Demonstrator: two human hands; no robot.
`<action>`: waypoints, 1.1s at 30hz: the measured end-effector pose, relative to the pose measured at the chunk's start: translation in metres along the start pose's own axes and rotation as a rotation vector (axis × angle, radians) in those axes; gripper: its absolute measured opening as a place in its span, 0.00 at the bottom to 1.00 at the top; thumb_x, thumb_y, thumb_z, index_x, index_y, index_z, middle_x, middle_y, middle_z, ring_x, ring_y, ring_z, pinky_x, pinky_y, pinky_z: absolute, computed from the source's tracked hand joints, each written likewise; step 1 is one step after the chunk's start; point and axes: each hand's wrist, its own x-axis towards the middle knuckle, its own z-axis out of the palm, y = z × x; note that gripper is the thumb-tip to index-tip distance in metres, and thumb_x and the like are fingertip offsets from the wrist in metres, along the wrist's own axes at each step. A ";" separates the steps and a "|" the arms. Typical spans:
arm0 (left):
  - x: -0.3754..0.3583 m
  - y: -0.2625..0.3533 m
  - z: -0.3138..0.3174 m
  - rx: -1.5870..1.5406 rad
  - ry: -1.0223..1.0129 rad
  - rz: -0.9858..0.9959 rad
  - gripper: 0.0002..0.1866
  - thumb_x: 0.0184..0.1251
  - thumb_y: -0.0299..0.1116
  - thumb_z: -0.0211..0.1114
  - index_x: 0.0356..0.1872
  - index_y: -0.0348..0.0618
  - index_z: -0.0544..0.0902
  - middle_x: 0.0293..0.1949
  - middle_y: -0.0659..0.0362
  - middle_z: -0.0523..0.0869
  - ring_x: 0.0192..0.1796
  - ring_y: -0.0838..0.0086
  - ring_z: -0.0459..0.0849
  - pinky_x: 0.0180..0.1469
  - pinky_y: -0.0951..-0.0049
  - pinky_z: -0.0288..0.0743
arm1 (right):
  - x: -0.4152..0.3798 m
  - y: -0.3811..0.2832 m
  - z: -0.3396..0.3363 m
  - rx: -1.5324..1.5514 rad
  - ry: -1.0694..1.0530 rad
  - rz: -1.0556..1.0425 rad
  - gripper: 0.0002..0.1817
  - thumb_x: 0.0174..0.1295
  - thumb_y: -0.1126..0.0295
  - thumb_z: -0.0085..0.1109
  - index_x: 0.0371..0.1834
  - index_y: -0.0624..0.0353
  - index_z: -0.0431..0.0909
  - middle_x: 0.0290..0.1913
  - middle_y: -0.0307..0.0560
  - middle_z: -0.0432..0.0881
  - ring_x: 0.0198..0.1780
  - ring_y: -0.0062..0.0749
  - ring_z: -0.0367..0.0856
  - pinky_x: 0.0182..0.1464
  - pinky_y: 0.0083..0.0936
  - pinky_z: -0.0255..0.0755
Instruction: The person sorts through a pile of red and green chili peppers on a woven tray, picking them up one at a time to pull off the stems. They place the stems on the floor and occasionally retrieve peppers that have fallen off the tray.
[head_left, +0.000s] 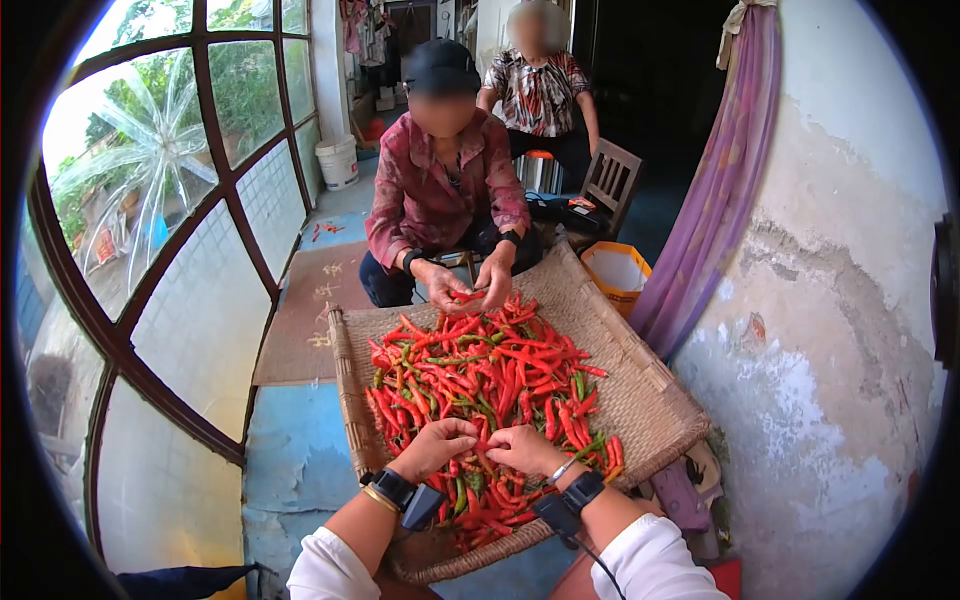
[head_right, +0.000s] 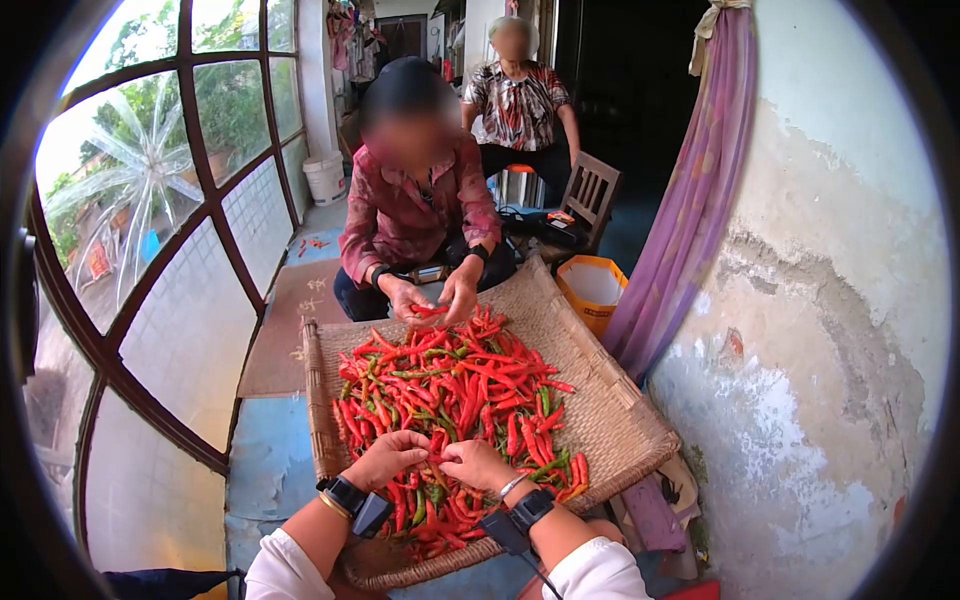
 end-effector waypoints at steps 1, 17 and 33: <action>-0.001 0.002 0.000 -0.019 0.003 0.007 0.06 0.60 0.26 0.59 0.38 0.40 0.77 0.29 0.65 0.79 0.29 0.83 0.77 0.33 0.82 0.73 | -0.002 -0.003 -0.004 -0.017 0.015 0.011 0.13 0.50 0.61 0.56 0.33 0.58 0.78 0.28 0.50 0.80 0.32 0.39 0.79 0.35 0.30 0.70; -0.011 0.006 0.016 0.510 0.016 0.162 0.16 0.60 0.36 0.61 0.47 0.38 0.76 0.29 0.65 0.81 0.30 0.84 0.76 0.33 0.83 0.71 | -0.007 -0.009 -0.023 -0.144 0.063 0.000 0.12 0.50 0.60 0.57 0.29 0.57 0.80 0.24 0.48 0.79 0.28 0.37 0.79 0.32 0.30 0.70; 0.006 0.038 -0.029 -0.217 0.384 0.181 0.18 0.67 0.43 0.49 0.42 0.37 0.73 0.28 0.61 0.79 0.19 0.82 0.72 0.23 0.81 0.68 | 0.000 0.008 -0.007 0.168 0.048 0.060 0.14 0.55 0.60 0.55 0.35 0.60 0.78 0.27 0.44 0.80 0.29 0.26 0.78 0.33 0.24 0.71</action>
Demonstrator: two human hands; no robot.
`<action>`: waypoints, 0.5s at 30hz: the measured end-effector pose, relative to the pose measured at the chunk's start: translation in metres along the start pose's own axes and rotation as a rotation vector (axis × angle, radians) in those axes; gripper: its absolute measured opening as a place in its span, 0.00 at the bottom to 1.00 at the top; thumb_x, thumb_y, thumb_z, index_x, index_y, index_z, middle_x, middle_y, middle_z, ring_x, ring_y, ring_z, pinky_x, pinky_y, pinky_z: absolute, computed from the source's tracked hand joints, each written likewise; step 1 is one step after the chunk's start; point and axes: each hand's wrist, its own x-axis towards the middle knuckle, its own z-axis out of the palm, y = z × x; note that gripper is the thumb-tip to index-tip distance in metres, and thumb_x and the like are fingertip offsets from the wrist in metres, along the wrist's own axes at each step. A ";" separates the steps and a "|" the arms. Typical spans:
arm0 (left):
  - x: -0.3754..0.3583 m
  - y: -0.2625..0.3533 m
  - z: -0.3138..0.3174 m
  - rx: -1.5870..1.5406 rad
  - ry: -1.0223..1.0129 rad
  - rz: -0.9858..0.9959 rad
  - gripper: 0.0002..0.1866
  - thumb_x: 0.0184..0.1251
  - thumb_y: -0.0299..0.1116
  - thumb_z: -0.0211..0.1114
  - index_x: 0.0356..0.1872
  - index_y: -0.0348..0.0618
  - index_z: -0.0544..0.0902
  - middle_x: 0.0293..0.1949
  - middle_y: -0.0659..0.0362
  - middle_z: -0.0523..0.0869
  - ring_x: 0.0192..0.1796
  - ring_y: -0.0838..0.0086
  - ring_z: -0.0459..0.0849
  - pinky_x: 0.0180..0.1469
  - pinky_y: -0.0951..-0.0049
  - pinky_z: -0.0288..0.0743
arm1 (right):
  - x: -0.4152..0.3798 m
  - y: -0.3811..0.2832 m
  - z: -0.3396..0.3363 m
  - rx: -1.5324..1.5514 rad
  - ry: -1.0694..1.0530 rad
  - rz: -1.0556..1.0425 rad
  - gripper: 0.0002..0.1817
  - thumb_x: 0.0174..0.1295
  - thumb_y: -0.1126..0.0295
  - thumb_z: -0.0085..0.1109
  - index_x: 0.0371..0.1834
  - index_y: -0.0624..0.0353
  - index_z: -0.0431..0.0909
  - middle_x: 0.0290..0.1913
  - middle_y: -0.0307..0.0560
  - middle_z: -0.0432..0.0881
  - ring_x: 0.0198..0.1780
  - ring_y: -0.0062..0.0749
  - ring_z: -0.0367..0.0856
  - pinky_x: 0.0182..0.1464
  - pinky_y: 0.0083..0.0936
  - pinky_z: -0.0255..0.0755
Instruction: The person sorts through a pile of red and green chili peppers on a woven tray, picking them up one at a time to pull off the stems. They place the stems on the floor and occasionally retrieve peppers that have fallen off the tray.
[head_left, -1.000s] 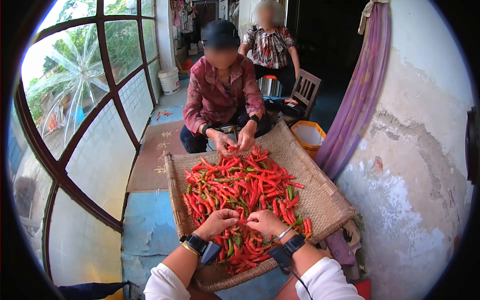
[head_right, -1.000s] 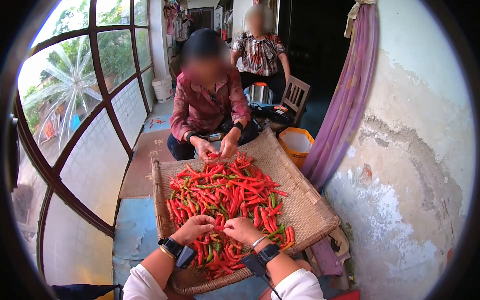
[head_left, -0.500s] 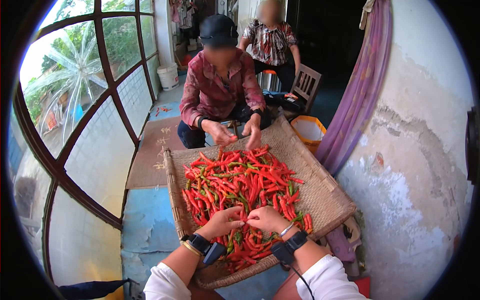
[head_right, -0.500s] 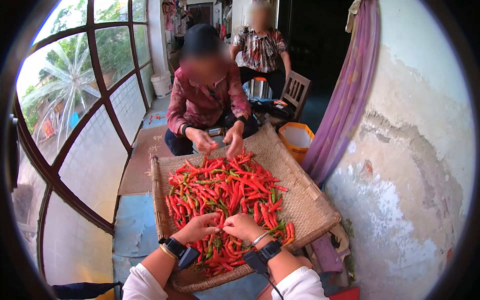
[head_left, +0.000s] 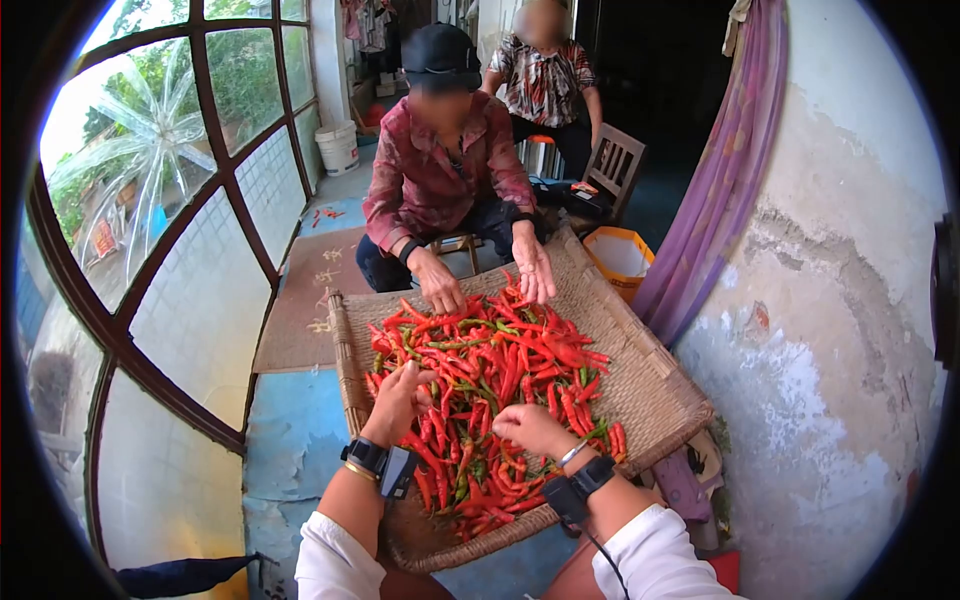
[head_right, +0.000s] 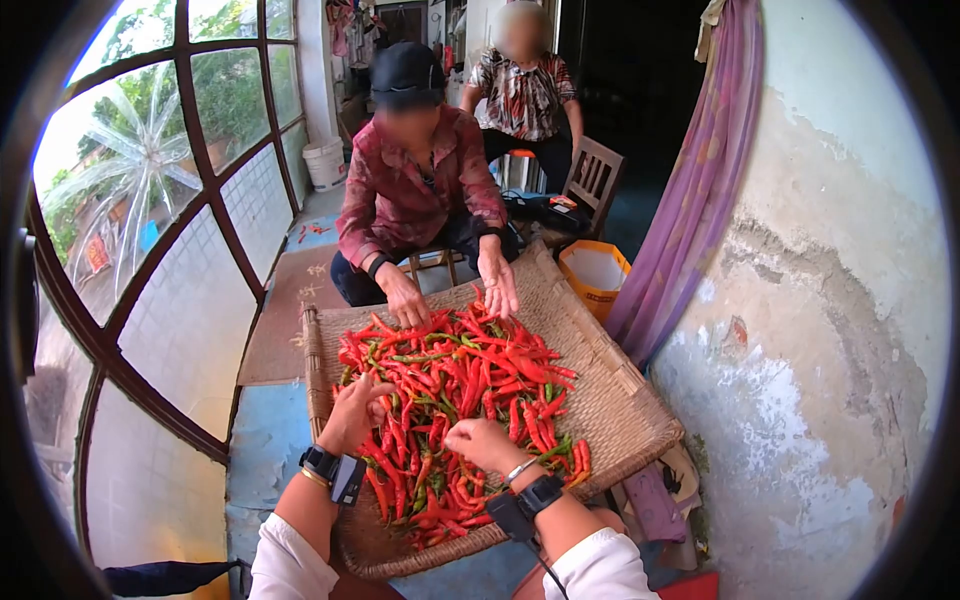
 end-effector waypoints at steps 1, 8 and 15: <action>0.005 -0.013 -0.009 0.084 -0.013 -0.061 0.19 0.66 0.43 0.50 0.45 0.36 0.71 0.30 0.61 0.79 0.20 0.82 0.73 0.23 0.82 0.68 | -0.002 -0.007 0.001 -0.077 -0.097 0.084 0.14 0.53 0.59 0.57 0.35 0.58 0.78 0.32 0.49 0.81 0.34 0.36 0.80 0.39 0.29 0.71; -0.017 -0.045 0.003 1.016 -0.653 -0.091 0.19 0.60 0.38 0.57 0.51 0.41 0.72 0.31 0.58 0.81 0.28 0.75 0.79 0.30 0.74 0.72 | -0.007 0.002 0.025 -0.601 -0.486 -0.036 0.21 0.48 0.60 0.59 0.45 0.58 0.74 0.40 0.54 0.78 0.45 0.47 0.75 0.46 0.36 0.68; -0.025 -0.046 0.013 1.233 -1.037 -0.236 0.24 0.53 0.39 0.61 0.53 0.43 0.72 0.34 0.54 0.82 0.33 0.70 0.80 0.36 0.71 0.72 | -0.007 -0.006 0.029 -0.589 -0.701 -0.034 0.24 0.44 0.61 0.62 0.45 0.60 0.75 0.40 0.58 0.78 0.45 0.48 0.75 0.47 0.37 0.69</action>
